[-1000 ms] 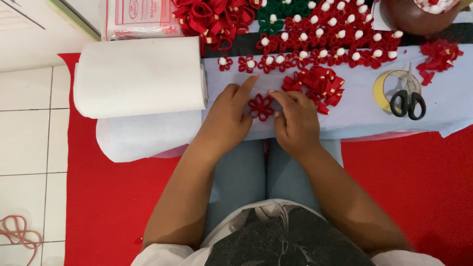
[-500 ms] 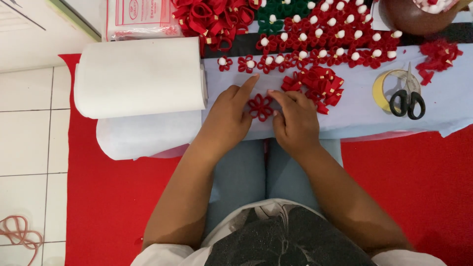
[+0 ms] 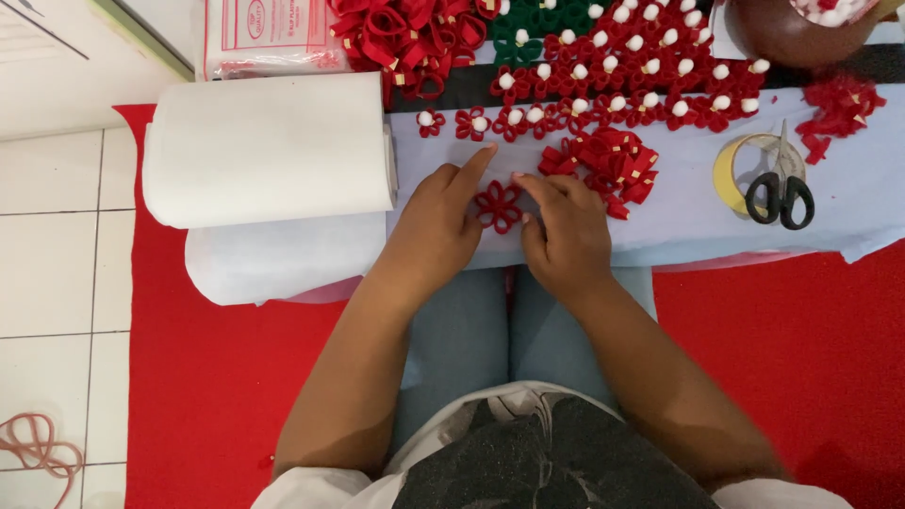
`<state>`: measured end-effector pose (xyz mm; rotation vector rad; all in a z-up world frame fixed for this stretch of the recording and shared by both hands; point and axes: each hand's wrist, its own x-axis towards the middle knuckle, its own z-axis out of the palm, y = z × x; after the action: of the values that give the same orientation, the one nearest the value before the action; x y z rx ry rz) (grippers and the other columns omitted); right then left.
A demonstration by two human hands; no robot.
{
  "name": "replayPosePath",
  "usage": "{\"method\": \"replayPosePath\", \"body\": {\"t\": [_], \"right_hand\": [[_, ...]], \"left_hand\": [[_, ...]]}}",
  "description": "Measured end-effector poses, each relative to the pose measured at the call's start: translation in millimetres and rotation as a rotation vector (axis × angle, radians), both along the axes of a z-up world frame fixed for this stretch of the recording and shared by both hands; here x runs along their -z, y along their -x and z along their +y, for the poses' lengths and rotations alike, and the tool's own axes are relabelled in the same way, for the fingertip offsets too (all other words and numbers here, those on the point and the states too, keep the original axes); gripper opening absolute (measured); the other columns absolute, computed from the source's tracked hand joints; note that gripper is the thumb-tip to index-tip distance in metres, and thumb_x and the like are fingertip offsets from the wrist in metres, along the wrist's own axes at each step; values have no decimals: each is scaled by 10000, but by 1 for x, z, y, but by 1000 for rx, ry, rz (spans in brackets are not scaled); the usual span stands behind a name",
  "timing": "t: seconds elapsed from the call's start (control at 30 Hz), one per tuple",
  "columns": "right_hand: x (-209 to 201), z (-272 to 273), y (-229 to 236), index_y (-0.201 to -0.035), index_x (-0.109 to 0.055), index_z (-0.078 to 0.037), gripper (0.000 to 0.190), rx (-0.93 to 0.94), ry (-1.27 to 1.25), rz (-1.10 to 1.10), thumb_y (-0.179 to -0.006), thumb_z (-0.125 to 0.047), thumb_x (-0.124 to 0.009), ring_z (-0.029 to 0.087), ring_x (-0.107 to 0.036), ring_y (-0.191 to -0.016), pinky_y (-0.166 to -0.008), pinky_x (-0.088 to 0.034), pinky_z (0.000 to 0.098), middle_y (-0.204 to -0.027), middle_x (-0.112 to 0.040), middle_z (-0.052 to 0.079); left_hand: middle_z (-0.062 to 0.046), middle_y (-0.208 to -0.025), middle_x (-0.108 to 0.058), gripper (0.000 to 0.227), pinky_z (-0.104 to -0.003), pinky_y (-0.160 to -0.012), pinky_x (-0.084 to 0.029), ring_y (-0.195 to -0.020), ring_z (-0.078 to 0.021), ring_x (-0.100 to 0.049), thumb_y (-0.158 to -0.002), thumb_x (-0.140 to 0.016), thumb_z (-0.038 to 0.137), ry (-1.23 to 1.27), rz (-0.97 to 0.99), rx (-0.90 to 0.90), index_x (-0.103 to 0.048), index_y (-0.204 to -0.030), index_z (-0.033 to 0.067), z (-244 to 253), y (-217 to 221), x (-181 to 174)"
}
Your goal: The person is crafting small decorative flowers by folding red ribbons and securing them with tape and scissors.
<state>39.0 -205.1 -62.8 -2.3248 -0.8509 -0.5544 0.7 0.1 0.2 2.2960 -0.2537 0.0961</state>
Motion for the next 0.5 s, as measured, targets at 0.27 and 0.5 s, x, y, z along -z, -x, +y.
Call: {"method": "replayPosePath", "body": {"t": [0.27, 0.5], "right_hand": [[1, -1, -1, -1398, -619, -109, 416, 10, 29, 28, -987, -58, -584, 258, -583, -1176, -920, -407, 392, -1167, -669, 48], [5, -2, -2, -1363, -640, -66, 408, -12, -40, -17, -968, -22, -552, 287, -603, -1171, -951, -448, 409, -1185, -686, 81]], "left_hand": [[-257, -1066, -657, 627, -438, -805, -577, -962, -367, -671, -893, -570, -39, 5, -35, -2, -476, -1511, 11, 1, 0, 2], [-256, -1028, -645, 599, -451, -796, -568, -939, -382, -664, -915, -530, -35, 43, -31, -10, -472, -1510, -1, 2, 2, -3]]}}
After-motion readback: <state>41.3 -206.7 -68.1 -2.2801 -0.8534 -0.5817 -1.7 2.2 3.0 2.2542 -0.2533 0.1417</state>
